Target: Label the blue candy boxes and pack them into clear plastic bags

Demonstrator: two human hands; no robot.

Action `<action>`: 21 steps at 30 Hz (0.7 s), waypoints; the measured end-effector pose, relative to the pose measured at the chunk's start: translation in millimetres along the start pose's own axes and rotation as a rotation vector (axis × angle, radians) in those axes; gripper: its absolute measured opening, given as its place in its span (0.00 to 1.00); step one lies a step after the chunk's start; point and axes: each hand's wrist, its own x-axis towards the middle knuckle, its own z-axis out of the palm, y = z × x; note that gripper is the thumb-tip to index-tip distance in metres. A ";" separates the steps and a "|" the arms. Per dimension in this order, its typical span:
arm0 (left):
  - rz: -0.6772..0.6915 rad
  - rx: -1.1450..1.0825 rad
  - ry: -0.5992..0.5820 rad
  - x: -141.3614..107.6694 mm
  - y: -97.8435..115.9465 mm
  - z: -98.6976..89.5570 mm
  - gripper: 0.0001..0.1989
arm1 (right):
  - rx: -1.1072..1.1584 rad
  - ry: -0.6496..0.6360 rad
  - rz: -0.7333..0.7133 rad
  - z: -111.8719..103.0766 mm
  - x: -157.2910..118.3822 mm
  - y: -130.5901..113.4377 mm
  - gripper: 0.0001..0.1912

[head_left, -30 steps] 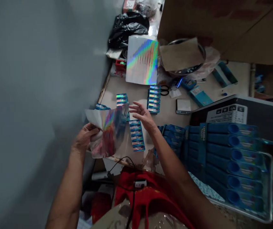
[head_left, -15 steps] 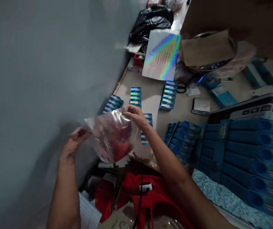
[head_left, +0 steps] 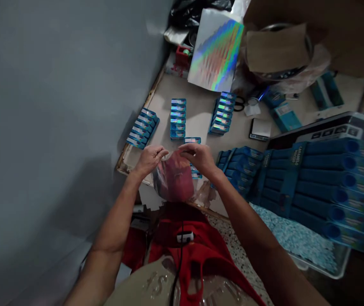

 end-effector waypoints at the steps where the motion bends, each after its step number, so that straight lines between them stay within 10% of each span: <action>1: 0.029 0.032 -0.016 -1.3 1.1 0.4 0.22 | -0.060 -0.004 0.014 -4.0 -4.1 -2.1 0.09; 13: 0.134 0.219 -0.134 -29.6 -0.1 2.3 0.26 | 0.188 -0.288 0.397 -5.4 -38.7 -3.0 0.19; 21: 0.120 0.134 -0.049 -37.1 0.2 4.6 0.22 | 0.367 -0.079 0.276 13.3 -46.3 0.4 0.16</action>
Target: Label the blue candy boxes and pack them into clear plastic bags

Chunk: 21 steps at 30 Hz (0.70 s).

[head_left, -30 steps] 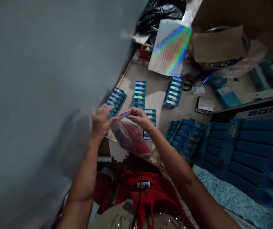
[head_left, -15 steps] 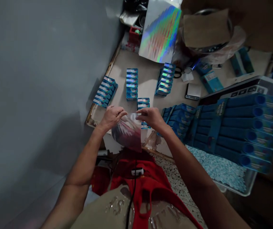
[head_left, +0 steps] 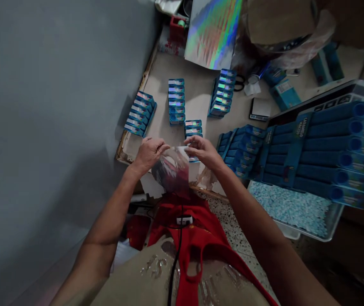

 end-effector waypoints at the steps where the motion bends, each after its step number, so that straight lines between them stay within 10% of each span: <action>1: 0.005 -0.020 0.031 -0.1 2.9 3.1 0.20 | 0.000 0.026 -0.012 1.6 -1.1 2.0 0.17; 10: 0.040 -0.038 0.032 -6.2 12.5 47.0 0.11 | -0.286 0.137 0.051 -0.2 -11.9 14.4 0.12; 21: 0.013 0.079 0.036 0.7 27.6 55.3 0.11 | -0.625 0.239 -0.020 -3.3 -22.6 11.3 0.02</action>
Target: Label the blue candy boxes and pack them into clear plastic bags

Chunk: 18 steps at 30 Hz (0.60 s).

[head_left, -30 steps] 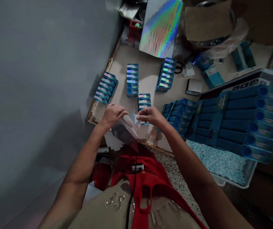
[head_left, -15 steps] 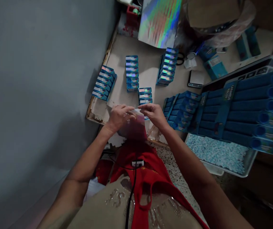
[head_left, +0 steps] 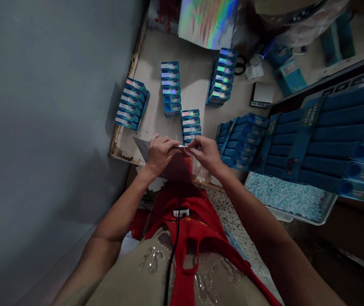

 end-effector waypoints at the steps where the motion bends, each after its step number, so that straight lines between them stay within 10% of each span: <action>1: 0.007 0.011 0.008 0.3 1.5 2.6 0.11 | -0.011 0.009 -0.026 -1.2 -1.6 0.5 0.03; 8: 0.055 0.036 0.017 6.3 4.9 13.6 0.11 | -0.364 0.023 -0.253 -15.2 -1.2 3.6 0.08; 18: 0.026 0.029 -0.024 10.7 -12.2 4.0 0.13 | -0.227 0.130 -0.156 -30.2 1.6 29.9 0.06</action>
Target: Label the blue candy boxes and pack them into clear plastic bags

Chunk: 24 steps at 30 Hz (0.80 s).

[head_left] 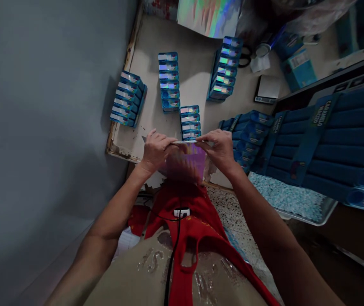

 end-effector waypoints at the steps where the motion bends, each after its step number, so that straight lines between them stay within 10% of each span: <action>1: -0.005 -0.008 0.004 0.3 0.8 -0.3 0.13 | 0.009 0.003 -0.006 -1.6 -0.6 0.8 0.05; 24: -0.528 -0.608 -0.195 12.2 -26.4 -17.5 0.14 | 0.757 -0.141 0.311 44.9 18.3 24.9 0.24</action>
